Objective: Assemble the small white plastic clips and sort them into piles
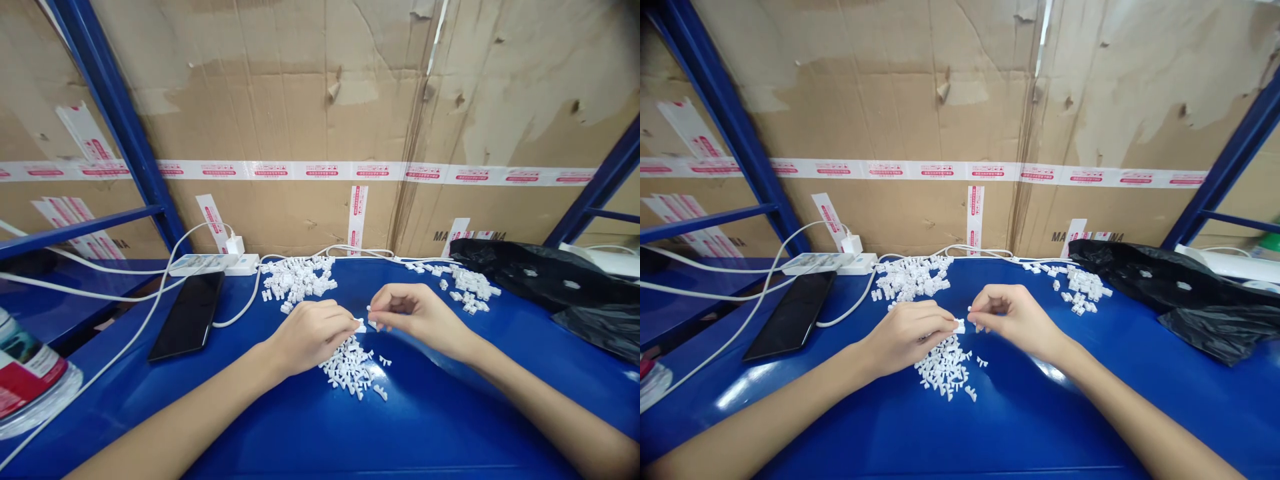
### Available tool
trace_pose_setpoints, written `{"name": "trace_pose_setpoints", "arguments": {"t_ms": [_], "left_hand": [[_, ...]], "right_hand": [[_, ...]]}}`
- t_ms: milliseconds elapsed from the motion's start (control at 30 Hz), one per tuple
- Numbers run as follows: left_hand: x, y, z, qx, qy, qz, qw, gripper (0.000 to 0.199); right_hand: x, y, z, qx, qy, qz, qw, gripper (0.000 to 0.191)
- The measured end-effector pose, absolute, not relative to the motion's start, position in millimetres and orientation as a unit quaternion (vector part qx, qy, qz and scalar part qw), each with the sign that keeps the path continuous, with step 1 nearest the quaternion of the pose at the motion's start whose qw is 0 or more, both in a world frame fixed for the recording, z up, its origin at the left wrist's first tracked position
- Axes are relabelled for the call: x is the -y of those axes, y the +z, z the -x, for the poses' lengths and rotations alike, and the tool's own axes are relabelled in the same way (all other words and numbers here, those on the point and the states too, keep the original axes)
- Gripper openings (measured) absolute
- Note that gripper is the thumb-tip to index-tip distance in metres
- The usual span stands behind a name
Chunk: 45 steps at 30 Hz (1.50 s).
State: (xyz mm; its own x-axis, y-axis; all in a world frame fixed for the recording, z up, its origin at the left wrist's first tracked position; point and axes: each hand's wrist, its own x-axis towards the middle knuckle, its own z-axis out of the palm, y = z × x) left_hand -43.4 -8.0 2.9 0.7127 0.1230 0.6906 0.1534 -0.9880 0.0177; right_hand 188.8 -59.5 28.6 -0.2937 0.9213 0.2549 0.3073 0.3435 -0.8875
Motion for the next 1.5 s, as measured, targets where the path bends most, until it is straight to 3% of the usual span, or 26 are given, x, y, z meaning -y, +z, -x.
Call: {"name": "trace_pose_setpoints", "arguments": {"t_ms": [200, 367, 700, 1500], "left_hand": [[8, 2, 45, 0.097, -0.372, 0.923, -0.017, 0.006], [8, 1, 45, 0.104, -0.379, 0.919, -0.033, 0.006], [10, 2, 43, 0.092, -0.356, 0.930, -0.023, 0.010], [9, 2, 45, 0.099, -0.373, 0.921, -0.042, 0.009]], "right_hand": [[60, 29, -185, 0.687, 0.382, 0.409, 0.465, 0.017], [61, 28, -182, 0.704, 0.364, 0.413, 0.449, 0.014], [60, 22, -183, 0.691, 0.438, 0.424, 0.389, 0.026], [56, 18, -181, 0.678, 0.439, 0.411, 0.423, 0.023]]}}
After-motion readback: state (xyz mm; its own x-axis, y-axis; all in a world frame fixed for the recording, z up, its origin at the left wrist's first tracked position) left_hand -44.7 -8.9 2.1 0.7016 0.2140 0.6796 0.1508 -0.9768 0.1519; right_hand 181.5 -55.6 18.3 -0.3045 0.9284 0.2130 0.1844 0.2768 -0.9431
